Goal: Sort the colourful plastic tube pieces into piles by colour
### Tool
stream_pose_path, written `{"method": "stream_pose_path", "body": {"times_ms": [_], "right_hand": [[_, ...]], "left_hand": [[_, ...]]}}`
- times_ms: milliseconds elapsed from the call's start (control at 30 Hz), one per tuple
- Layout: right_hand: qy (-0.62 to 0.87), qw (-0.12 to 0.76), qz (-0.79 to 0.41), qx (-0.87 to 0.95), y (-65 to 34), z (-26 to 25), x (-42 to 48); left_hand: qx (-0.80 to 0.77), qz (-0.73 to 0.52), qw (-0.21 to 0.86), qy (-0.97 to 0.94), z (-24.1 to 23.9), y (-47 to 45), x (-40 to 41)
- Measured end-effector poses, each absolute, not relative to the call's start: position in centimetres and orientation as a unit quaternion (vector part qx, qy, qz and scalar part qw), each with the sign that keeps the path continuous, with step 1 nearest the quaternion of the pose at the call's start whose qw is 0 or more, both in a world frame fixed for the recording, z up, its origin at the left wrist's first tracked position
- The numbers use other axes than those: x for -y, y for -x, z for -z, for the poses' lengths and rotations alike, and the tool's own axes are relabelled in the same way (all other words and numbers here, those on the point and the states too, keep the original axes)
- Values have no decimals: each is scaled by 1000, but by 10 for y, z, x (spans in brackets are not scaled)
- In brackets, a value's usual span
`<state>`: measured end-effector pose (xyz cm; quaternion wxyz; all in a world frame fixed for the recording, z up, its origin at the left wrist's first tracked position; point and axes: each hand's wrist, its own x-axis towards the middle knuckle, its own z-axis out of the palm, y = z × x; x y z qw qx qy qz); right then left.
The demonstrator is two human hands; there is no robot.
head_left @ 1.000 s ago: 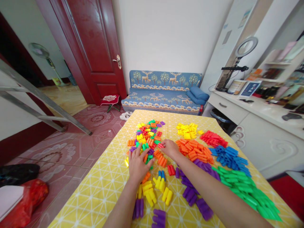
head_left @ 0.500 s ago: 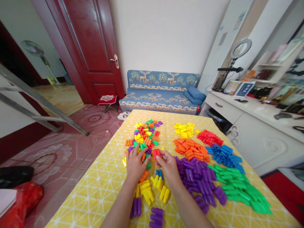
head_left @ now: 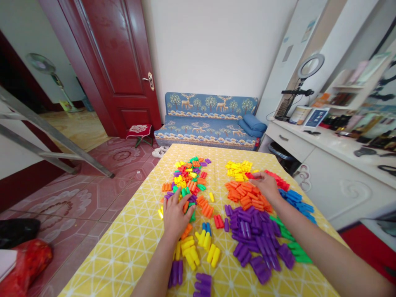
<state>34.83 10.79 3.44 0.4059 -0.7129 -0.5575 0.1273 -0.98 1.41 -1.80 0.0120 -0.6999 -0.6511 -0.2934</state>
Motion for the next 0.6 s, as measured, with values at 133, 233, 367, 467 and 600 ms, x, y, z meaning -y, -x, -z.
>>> {"method": "stream_pose_path", "body": {"times_ms": [133,233,367,467,600], "right_hand": [[792,332,-30,510,-426,-45,-125],[831,249,21,497,-459,-45,-128],[837,183,42,513,-466,-34,-133],[832,152,57,530,-460,-27,-137],[830,123,72,539,-451,-25,-137]], "left_hand": [[652,295,13,698,18,9,-14],[654,291,13,698,18,9,-14],[654,288,9,699,17,9,-14],[653,291,8,699,17,9,-14],[655,289,9,698,18,10,-14]]}}
